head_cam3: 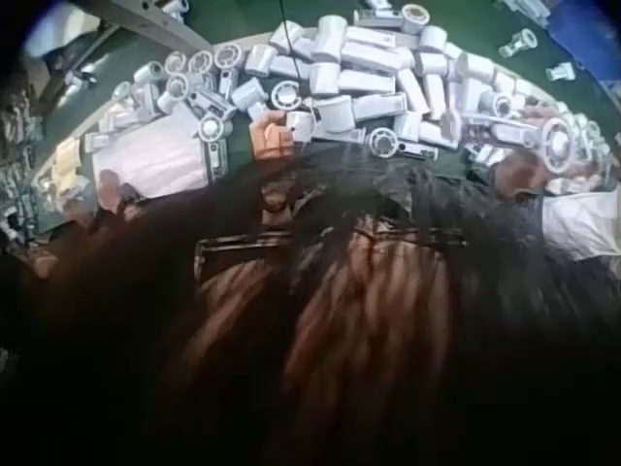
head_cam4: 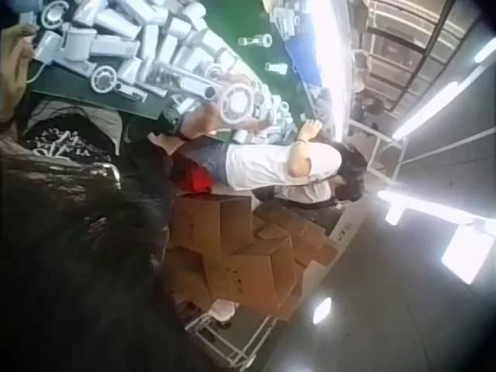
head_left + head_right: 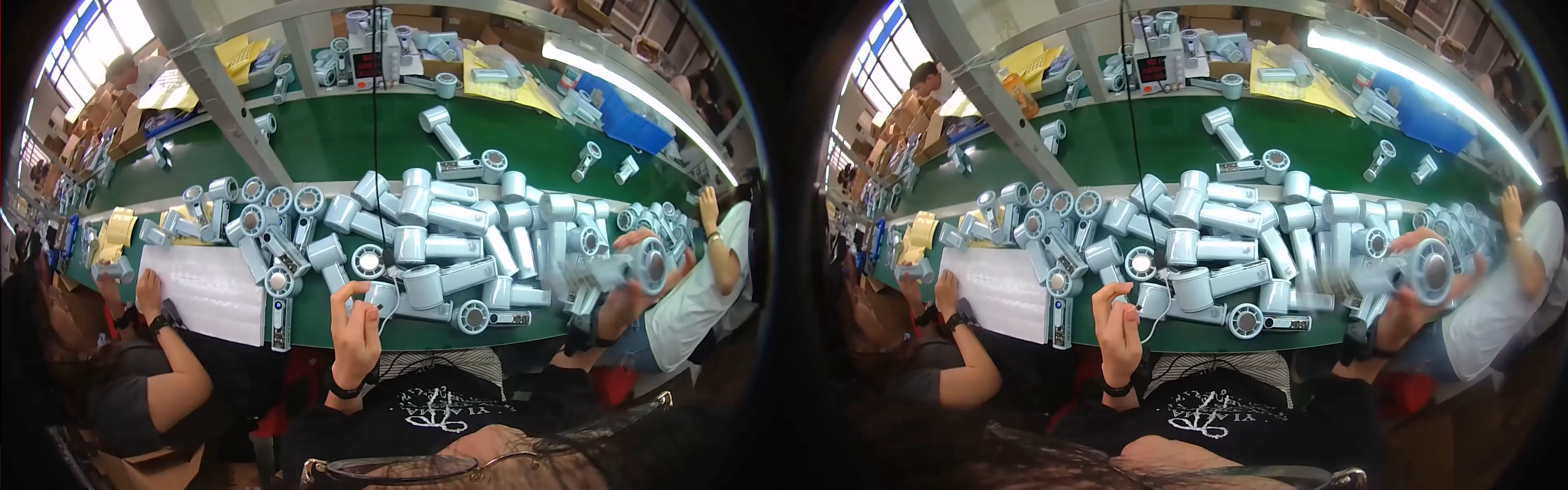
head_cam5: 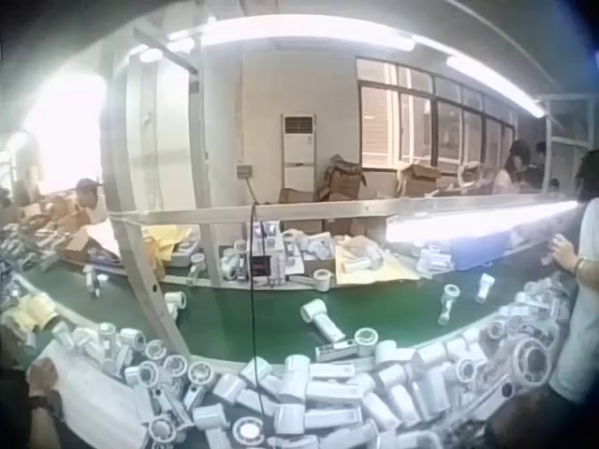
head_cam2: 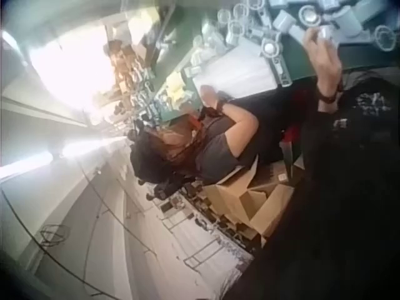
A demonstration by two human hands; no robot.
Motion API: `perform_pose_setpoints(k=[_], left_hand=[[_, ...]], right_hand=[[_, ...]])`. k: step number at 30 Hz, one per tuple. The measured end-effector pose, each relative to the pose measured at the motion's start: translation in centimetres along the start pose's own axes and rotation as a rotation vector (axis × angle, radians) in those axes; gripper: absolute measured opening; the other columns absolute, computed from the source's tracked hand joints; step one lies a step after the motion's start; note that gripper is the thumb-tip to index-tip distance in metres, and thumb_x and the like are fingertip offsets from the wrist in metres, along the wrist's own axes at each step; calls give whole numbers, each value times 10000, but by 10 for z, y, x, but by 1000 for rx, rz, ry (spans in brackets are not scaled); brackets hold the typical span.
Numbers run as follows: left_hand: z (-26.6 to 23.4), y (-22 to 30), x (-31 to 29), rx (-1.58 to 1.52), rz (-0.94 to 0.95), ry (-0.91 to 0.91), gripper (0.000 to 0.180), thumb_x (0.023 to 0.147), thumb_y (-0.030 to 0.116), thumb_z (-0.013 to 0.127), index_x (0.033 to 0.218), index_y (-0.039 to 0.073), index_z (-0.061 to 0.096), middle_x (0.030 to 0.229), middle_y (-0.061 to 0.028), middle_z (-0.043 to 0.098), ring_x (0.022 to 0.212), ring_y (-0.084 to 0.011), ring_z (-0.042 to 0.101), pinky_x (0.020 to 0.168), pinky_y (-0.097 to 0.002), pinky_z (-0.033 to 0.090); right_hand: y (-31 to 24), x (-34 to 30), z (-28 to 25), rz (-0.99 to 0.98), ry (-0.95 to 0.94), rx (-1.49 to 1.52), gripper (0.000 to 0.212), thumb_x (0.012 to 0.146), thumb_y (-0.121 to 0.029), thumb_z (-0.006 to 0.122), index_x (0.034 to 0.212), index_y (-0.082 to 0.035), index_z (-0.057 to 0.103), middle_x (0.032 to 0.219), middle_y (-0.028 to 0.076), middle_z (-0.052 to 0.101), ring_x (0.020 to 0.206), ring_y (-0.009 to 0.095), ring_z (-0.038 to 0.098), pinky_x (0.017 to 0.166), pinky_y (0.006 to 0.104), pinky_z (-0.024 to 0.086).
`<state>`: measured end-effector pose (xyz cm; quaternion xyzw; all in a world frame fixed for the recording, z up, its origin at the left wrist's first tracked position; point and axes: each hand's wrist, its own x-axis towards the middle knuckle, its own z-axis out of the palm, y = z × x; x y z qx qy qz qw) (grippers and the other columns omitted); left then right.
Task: The person picks up a handheld fan, turns it over, and presses a small white component into the base. They repeat this process with several fans from the pile on the assembly line.
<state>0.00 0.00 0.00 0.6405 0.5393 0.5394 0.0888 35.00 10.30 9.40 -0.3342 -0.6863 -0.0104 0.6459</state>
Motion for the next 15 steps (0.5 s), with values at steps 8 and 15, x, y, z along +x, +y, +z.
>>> perform_pose_setpoints(k=[8,15], left_hand=[[2,1,3,-57,-121,-4,173,906,28,482,752,-47,506,1061,-177,542,777,-256,535,647,-328,430],[5,-2,10,-78,-89,29,213,943,62,416,821,-70,530,1018,-129,550,638,-141,453,554,-263,362]], right_hand=[[39,26,6,488,-174,1102,841,821,-429,653,1438,-73,207,1029,196,483,807,276,540,705,372,465],[219,106,114,679,-355,-486,895,713,-490,722,1268,68,296,1045,276,600,960,372,620,826,402,493]])
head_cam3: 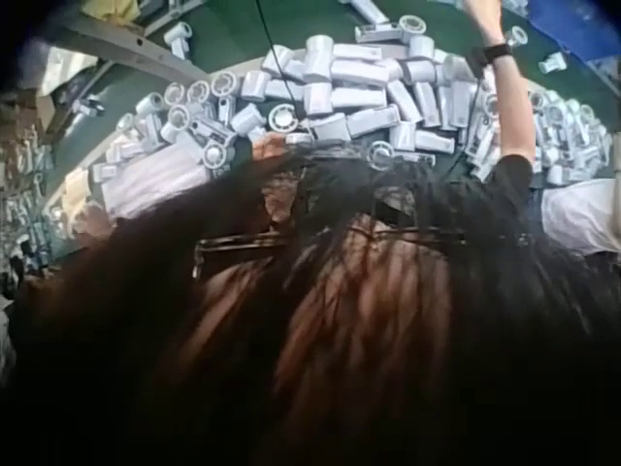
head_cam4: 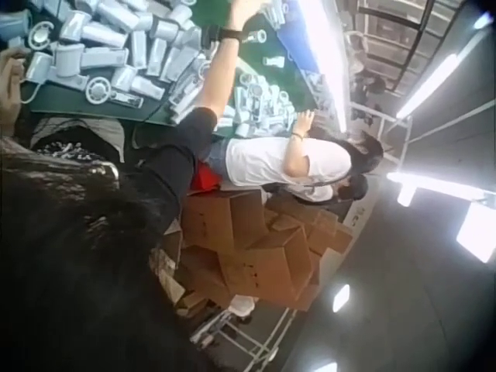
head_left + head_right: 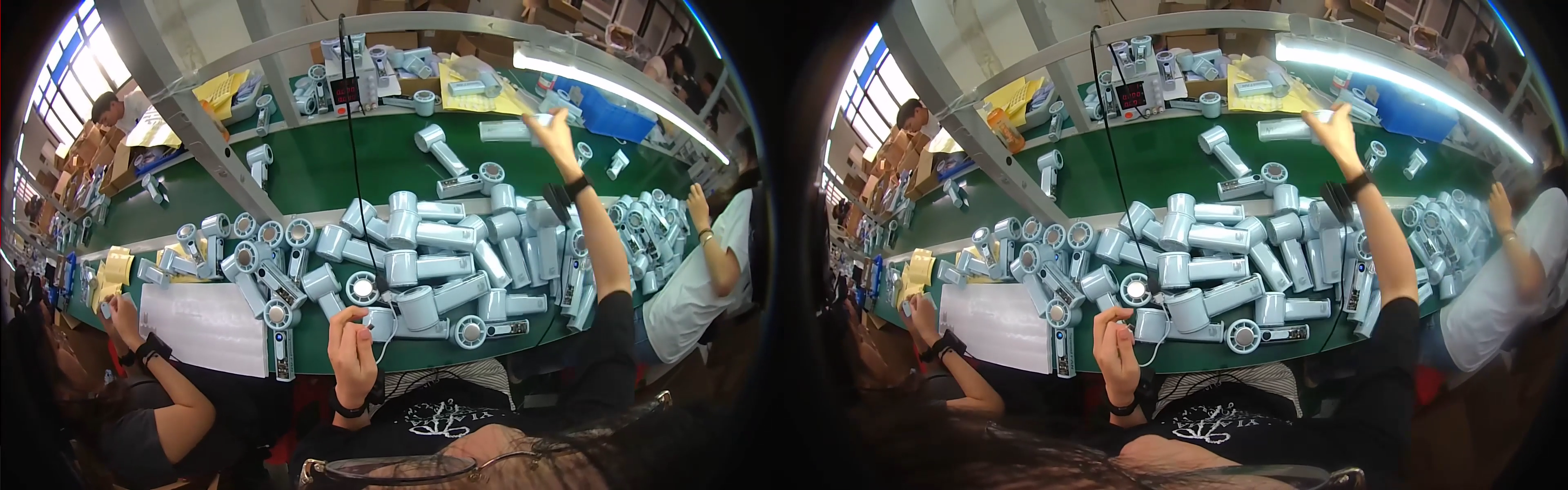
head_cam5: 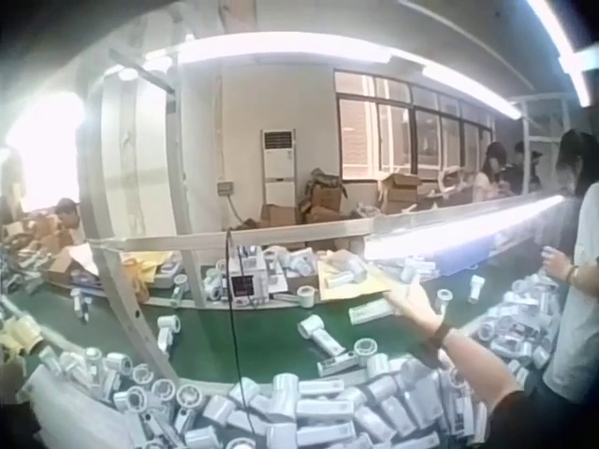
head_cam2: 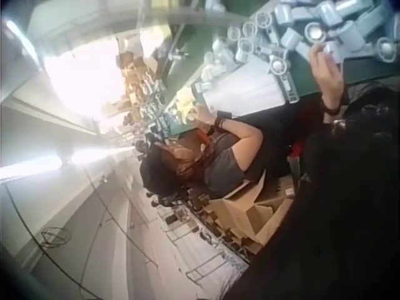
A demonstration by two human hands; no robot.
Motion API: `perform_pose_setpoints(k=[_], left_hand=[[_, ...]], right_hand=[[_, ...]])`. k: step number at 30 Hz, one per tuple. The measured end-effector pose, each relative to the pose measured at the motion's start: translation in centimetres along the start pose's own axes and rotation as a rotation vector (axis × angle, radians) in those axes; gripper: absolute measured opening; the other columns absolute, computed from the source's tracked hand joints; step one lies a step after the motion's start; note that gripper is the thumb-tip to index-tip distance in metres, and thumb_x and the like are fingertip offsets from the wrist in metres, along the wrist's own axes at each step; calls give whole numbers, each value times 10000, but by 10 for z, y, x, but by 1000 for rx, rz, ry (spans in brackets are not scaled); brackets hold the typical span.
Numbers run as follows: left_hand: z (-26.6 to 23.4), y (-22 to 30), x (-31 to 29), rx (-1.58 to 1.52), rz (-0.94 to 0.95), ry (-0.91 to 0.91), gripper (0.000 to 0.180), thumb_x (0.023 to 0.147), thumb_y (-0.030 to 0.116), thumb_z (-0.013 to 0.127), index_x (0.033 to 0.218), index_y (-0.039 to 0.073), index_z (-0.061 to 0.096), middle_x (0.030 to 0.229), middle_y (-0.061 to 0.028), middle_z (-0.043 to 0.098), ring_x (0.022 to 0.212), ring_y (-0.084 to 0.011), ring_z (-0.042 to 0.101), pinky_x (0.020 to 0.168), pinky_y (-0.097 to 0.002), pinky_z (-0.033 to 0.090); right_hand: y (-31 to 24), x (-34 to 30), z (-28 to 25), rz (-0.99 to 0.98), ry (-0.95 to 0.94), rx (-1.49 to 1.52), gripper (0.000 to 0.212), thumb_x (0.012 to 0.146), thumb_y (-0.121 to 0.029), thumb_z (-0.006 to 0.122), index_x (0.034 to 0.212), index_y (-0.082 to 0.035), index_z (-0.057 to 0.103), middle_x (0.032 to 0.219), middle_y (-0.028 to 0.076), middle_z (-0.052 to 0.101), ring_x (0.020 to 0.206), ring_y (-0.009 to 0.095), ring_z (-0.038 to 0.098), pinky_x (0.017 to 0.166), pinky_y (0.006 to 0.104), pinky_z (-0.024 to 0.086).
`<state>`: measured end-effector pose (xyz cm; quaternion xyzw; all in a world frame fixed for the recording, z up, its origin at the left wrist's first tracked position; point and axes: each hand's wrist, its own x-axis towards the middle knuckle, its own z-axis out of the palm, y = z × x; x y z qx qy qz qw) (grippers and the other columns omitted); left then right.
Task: The person picks up a handheld fan, turns it over, and presses a small white component into the base. They repeat this process with several fans from the pile on the assembly line.
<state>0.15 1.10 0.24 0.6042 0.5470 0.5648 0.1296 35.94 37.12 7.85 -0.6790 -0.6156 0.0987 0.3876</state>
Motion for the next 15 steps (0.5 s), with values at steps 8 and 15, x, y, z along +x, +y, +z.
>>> perform_pose_setpoints(k=[8,15], left_hand=[[-15,-8,-3,52,-88,42,224,940,66,415,791,-63,520,1015,-136,553,675,-158,475,569,-264,368],[-10,-18,3,28,-48,24,240,933,78,424,744,-49,501,1017,-146,562,711,-189,494,583,-278,373]], right_hand=[[49,40,95,97,-422,-557,804,730,-463,724,1268,-6,337,1216,247,513,1160,377,506,935,397,432],[-22,-20,90,-1144,-987,-456,446,744,-275,736,1094,-85,533,1019,155,543,1058,361,505,932,414,413]])
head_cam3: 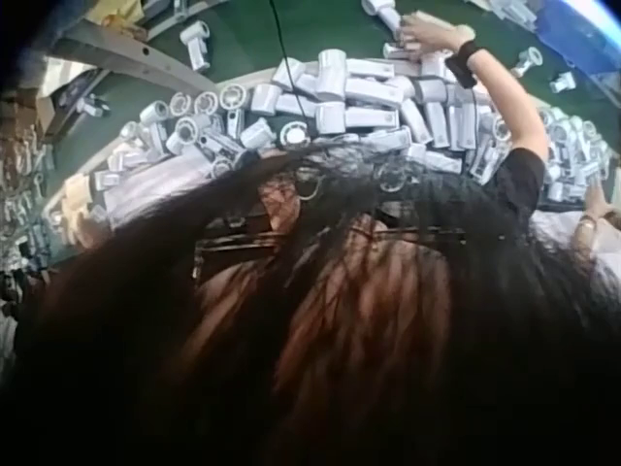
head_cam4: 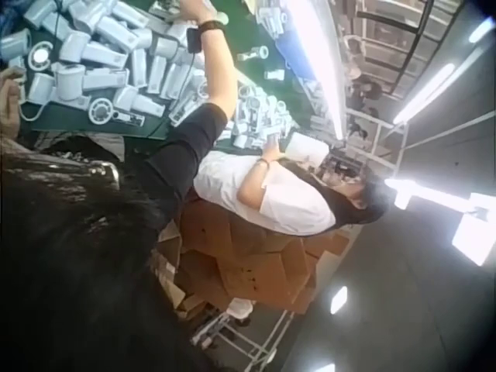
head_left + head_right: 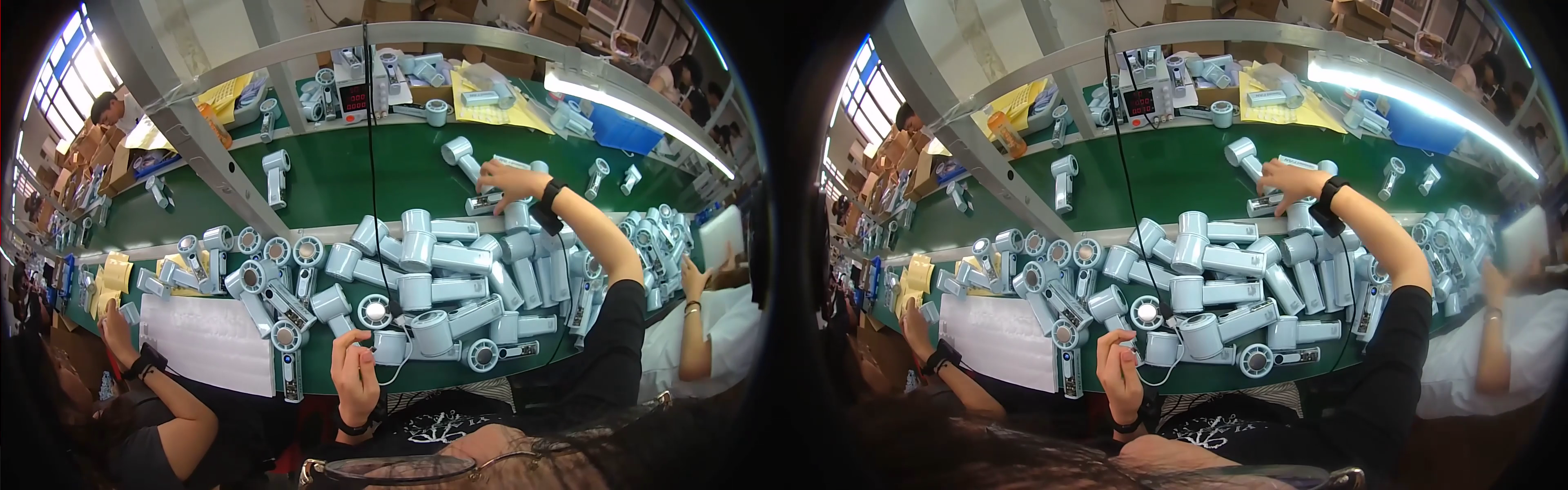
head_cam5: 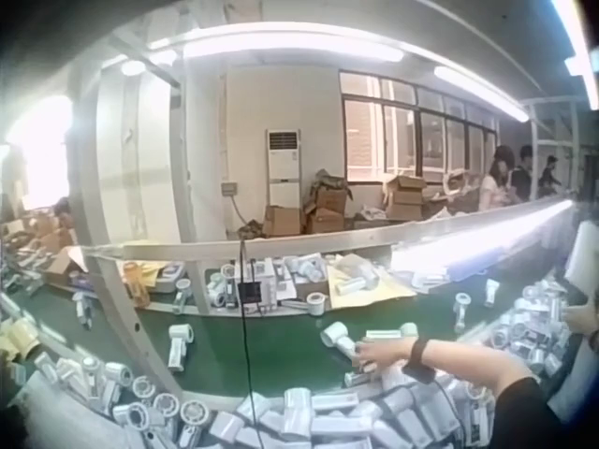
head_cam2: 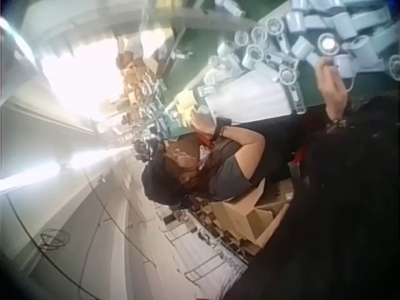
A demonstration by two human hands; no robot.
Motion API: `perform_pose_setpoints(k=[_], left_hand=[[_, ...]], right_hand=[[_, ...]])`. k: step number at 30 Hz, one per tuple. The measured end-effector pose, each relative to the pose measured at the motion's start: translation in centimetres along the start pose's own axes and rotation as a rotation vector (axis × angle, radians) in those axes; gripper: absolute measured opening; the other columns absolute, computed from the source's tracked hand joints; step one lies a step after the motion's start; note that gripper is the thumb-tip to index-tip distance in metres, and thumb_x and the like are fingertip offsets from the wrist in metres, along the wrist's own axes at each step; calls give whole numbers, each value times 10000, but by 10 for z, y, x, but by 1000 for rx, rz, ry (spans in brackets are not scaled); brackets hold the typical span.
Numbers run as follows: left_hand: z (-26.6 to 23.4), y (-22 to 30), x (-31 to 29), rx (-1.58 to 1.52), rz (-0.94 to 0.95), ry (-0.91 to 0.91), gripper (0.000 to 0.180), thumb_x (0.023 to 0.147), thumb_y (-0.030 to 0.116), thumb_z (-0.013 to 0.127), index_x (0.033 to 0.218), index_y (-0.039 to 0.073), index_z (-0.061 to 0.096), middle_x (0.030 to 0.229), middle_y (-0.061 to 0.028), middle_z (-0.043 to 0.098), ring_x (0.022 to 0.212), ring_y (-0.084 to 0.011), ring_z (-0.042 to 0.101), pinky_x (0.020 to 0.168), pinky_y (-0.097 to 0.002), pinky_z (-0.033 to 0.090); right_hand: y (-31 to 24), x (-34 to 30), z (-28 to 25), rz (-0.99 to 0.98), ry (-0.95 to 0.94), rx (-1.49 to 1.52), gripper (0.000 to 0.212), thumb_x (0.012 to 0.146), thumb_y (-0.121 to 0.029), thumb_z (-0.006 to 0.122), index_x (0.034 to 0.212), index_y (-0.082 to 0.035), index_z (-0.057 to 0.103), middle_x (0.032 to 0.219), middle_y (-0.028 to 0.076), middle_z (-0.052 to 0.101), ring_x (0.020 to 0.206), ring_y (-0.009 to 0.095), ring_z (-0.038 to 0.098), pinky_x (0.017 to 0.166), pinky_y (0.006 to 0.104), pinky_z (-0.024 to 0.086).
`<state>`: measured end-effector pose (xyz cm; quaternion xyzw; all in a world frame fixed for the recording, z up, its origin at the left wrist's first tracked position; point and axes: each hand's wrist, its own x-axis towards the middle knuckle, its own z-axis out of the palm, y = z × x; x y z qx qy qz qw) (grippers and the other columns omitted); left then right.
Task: The person picks up a handheld fan, turns it over, and presses a small white component into the base. They repeat this process with several fans from the pile on the assembly line.
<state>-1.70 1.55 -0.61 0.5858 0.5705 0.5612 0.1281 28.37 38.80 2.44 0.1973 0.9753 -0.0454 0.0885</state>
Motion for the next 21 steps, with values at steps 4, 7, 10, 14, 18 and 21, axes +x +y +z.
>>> perform_pose_setpoints(k=[4,7,10,14,18,21], left_hand=[[0,6,2,-35,-18,-8,247,929,85,430,727,-44,493,997,-150,571,696,-186,491,577,-277,370],[-4,3,0,-49,-47,3,252,928,87,431,717,-40,486,979,-152,579,671,-177,482,566,-272,365],[-7,0,-2,-66,-81,15,256,927,87,430,706,-36,477,962,-153,585,639,-164,470,552,-264,358],[-6,0,3,-60,-84,40,265,926,89,425,695,-33,466,939,-155,594,598,-145,447,530,-255,344],[-5,-2,4,-27,-41,66,269,927,90,421,692,-33,467,937,-159,599,593,-139,444,523,-251,340],[-5,-3,3,-32,-71,71,274,929,92,417,690,-32,468,935,-159,604,596,-140,449,525,-252,345]], right_hand=[[22,6,23,123,-142,54,423,760,-265,703,1070,-45,517,1006,181,547,982,379,552,831,424,450],[37,4,9,310,104,355,453,736,-242,708,1078,-33,498,1000,186,556,941,392,563,806,425,464],[41,10,6,467,245,495,498,712,-231,716,1094,-21,474,1007,205,565,925,403,572,795,430,475],[56,21,17,612,267,317,583,679,-244,734,1120,-4,438,1025,251,578,936,407,584,805,432,487],[85,19,47,674,202,46,648,649,-272,757,1124,6,416,1008,279,596,938,398,600,819,423,498],[90,24,52,734,135,109,678,630,-282,768,1126,3,406,977,284,608,930,400,607,814,422,506]])
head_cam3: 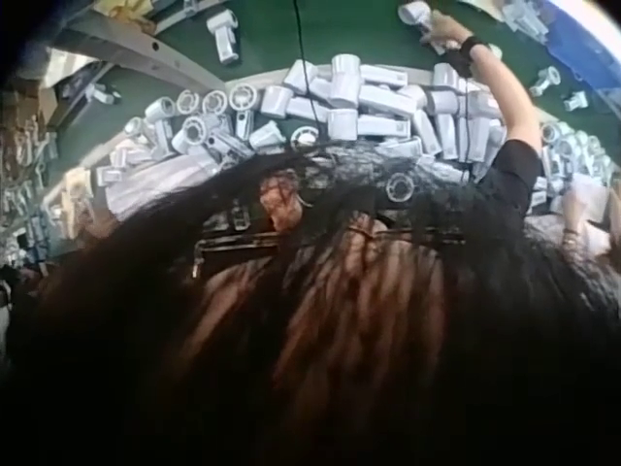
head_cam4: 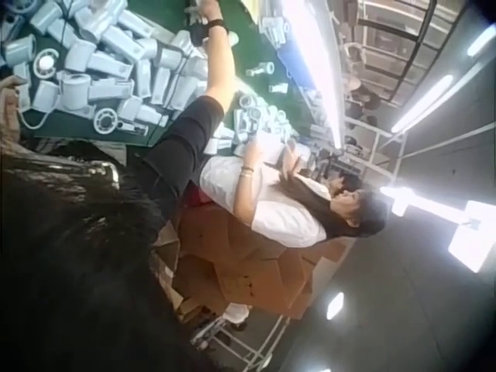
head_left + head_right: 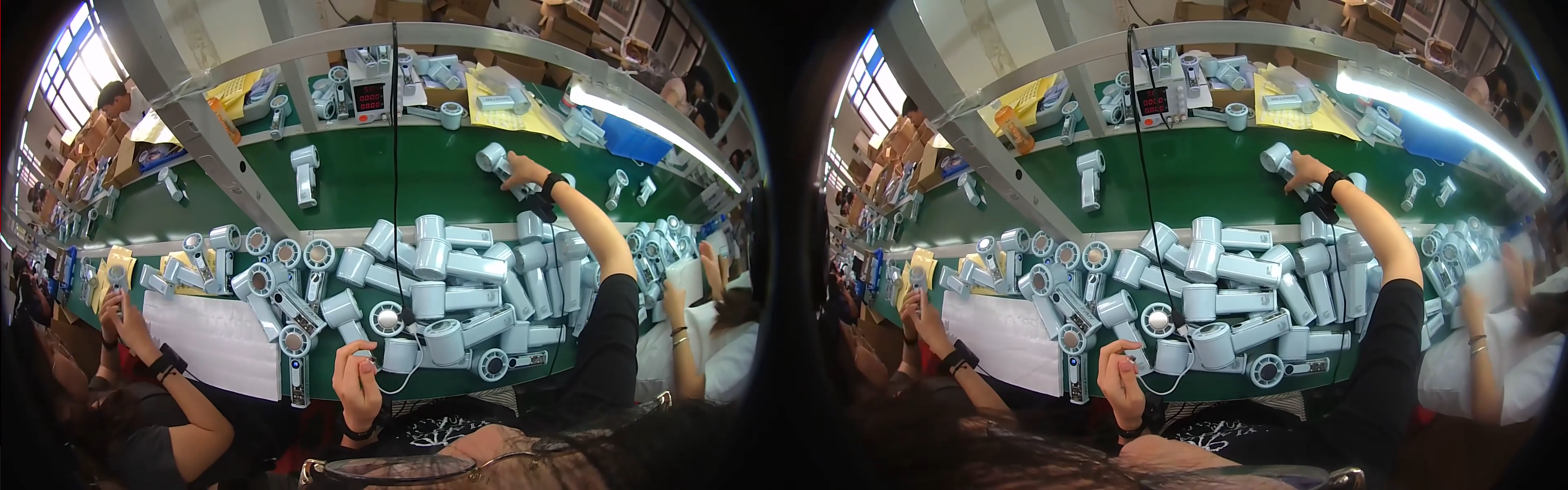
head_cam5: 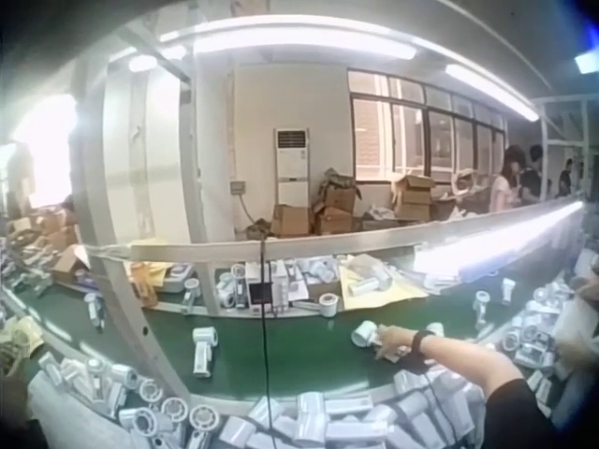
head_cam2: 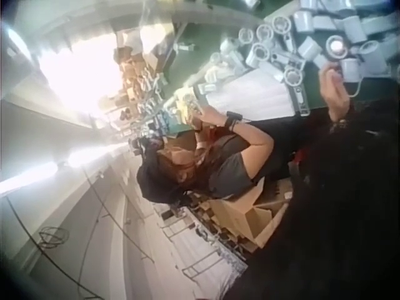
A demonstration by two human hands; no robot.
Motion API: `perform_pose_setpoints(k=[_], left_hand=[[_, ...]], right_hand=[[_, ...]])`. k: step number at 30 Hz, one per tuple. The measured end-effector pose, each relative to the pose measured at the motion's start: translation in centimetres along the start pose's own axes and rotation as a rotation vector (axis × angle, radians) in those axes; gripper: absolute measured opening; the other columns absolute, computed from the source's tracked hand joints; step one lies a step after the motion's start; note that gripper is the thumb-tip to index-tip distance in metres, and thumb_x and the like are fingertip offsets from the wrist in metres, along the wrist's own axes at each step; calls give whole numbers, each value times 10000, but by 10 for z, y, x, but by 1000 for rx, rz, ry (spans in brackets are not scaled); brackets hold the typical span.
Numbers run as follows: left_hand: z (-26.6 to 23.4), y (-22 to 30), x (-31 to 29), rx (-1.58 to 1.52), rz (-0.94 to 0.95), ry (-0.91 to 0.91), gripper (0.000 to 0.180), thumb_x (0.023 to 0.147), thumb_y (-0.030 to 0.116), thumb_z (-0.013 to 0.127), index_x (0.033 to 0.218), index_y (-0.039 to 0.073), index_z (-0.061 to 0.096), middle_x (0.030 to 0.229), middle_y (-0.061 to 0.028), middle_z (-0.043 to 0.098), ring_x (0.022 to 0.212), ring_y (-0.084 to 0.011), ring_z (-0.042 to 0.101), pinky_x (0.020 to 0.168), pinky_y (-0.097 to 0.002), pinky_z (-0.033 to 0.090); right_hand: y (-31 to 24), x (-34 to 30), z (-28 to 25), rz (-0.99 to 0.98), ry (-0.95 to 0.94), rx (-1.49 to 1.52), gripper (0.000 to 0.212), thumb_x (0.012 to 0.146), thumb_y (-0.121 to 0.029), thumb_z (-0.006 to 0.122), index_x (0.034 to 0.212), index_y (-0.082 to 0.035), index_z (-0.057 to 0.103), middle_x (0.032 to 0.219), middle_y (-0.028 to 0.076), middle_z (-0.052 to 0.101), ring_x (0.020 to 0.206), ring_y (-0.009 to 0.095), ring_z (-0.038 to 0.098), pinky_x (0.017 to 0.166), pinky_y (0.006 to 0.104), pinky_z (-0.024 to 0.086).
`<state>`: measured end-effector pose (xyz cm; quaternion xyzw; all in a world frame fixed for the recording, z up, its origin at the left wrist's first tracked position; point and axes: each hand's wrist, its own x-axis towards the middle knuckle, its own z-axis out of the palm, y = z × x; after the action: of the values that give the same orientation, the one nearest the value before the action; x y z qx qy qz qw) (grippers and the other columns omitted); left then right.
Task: The person picks up a handheld fan, turns it over, and presses a small white component into the base. They repeat this process with several fans from the pile on the assembly line.
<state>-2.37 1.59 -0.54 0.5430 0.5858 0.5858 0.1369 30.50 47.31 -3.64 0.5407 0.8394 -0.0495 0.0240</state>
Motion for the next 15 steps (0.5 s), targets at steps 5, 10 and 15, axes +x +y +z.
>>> perform_pose_setpoints(k=[5,10,15], left_hand=[[1,-1,0,3,-63,-4,282,925,95,429,676,-32,467,923,-154,608,597,-141,453,529,-253,352],[6,-5,7,-42,-17,84,295,970,156,388,747,-18,471,869,-133,599,591,-129,448,510,-243,319],[-21,4,-7,-183,-103,518,313,1011,278,348,843,23,422,759,-81,528,573,-100,408,496,-216,275]], right_hand=[[-3,-4,0,150,-31,61,629,603,-231,762,1068,0,407,955,277,614,897,426,607,770,447,503],[-16,-17,-34,40,40,62,621,613,-189,765,1090,-32,399,932,255,612,889,428,602,762,457,498],[-122,-83,-128,-415,-72,162,522,659,-109,711,1068,-52,392,869,218,588,861,416,577,723,458,454]])
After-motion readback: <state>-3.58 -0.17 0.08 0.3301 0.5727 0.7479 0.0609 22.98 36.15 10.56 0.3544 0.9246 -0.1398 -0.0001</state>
